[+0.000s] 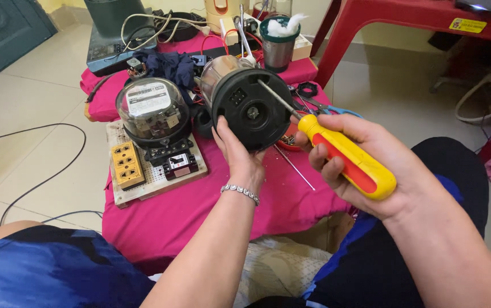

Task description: The person sits on the floor and works on a small table, first handling a yellow electrical socket and a red container of screws. They then pick up a black blender base, turn it over, and use a yellow screwdriver to unscrew the bottom cover.

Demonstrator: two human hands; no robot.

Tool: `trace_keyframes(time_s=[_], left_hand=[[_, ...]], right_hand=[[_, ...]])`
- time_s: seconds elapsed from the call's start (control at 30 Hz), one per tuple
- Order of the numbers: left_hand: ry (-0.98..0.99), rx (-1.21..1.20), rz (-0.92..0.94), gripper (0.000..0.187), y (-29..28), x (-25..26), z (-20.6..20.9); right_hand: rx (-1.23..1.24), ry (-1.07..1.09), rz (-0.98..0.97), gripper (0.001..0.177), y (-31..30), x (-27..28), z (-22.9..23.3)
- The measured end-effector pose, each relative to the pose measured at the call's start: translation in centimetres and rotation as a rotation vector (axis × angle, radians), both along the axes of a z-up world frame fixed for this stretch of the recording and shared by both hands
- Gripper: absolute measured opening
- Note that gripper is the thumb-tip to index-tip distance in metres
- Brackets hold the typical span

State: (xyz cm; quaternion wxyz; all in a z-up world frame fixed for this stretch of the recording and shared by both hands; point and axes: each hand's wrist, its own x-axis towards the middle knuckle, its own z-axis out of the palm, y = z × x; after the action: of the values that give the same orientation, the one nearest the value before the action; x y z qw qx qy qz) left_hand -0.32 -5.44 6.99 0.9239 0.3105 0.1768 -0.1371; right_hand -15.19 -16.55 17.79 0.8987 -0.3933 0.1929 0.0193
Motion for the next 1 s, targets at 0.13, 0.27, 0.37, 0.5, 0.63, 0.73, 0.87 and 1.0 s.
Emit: trace_keyframes(time_s=[0.13,0.27,0.37,0.5,0.63,0.73,0.87,1.0], left_hand=[[-0.015,0.006,-0.016,0.092,-0.1,-0.1,-0.2],[-0.042,0.007,-0.036,0.096,-0.4,-0.3,-0.3],[-0.054,0.009,-0.035,0.097,-0.9,-0.4,-0.8],[-0.081,0.008,-0.004,0.091,-1.3,-0.7,-2.1],[-0.066,0.015,-0.009,0.086,-0.3,-1.3,-2.9],[-0.13,-0.016,-0.01,0.084,0.3,-1.2,-3.9],[-0.132,-0.026,-0.025,0.084,0.1,-0.9,-3.9],[-0.122,-0.023,-0.024,0.083,0.1,-0.9,-4.4]], right_hand=[[-0.004,-0.006,-0.028,0.032,0.0,-0.1,-0.5],[0.466,-0.064,0.054,0.039,-0.7,-0.4,-1.1],[0.678,-0.086,0.093,0.04,-1.0,-0.9,-1.6],[0.378,-0.035,0.066,0.033,-1.4,-1.5,-2.7],[0.731,-0.027,0.126,0.032,-1.6,-2.6,-2.8],[0.498,0.007,0.113,0.031,-0.3,-2.6,-3.0],[0.243,0.07,0.03,0.033,0.1,-2.2,-2.5],[-0.151,0.189,-0.011,0.031,1.7,-2.3,-1.3]])
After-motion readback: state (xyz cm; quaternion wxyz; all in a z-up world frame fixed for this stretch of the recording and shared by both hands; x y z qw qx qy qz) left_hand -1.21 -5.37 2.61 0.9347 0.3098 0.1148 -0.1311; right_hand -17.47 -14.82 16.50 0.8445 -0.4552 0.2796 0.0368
